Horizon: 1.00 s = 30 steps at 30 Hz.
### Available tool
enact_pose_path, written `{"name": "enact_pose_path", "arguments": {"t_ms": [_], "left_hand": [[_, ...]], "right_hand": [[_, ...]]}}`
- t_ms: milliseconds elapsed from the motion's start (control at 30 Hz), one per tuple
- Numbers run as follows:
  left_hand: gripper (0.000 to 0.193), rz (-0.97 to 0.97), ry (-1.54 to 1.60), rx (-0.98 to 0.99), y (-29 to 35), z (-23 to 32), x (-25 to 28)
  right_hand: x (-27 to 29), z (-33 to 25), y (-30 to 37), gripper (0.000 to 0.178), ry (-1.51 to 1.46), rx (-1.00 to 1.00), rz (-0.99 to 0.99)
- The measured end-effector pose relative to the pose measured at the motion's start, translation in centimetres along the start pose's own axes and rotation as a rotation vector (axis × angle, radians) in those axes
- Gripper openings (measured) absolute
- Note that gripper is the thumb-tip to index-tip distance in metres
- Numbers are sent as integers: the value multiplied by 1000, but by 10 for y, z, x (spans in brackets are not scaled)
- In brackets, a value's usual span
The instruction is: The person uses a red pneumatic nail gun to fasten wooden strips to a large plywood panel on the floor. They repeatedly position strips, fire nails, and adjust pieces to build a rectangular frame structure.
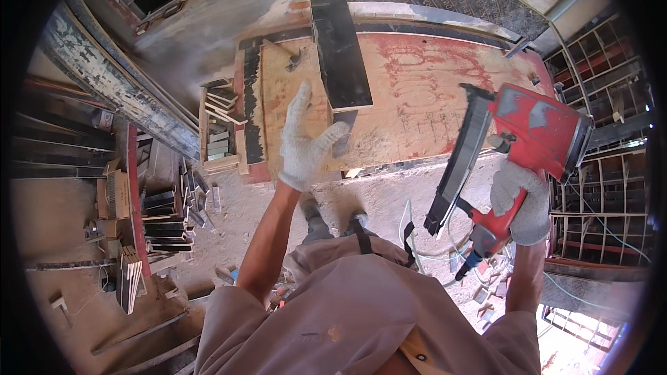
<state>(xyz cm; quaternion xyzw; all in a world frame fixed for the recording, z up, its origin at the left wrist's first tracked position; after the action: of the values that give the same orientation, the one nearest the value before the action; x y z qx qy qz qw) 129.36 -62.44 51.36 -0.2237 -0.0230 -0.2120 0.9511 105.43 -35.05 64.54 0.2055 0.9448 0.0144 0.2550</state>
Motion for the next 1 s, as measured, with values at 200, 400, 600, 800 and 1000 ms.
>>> {"name": "enact_pose_path", "arguments": {"t_ms": [200,400,600,800,1000], "left_hand": [[83,-114,36,3,-23,-13,3],[62,-156,130,-3,-26,-28,-4],[55,-137,109,-47,-29,-31,0],[52,-68,113,-120,-31,-29,-2],[52,-57,118,-88,-29,-29,-2]], "right_hand": [[-49,-22,-1,58,602,-18,-185],[-101,-30,-25,44,792,-64,-205],[-123,-25,-49,32,801,-269,-166],[-138,-23,-67,16,769,-448,-64],[-150,-23,-79,8,717,-489,-31]]}}
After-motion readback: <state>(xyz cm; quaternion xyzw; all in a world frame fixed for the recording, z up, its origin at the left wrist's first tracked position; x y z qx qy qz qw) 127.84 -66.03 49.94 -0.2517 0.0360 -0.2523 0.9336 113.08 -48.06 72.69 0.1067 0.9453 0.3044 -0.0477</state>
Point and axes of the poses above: each hand's wrist, its own y-axis away from the middle knuckle, its own x-axis out of the back of the hand, z = x × y, the point moved 1 cm from there along -y, towards the middle knuckle, and after that the axes turned 2 degrees about x, right-handed, at the moved point
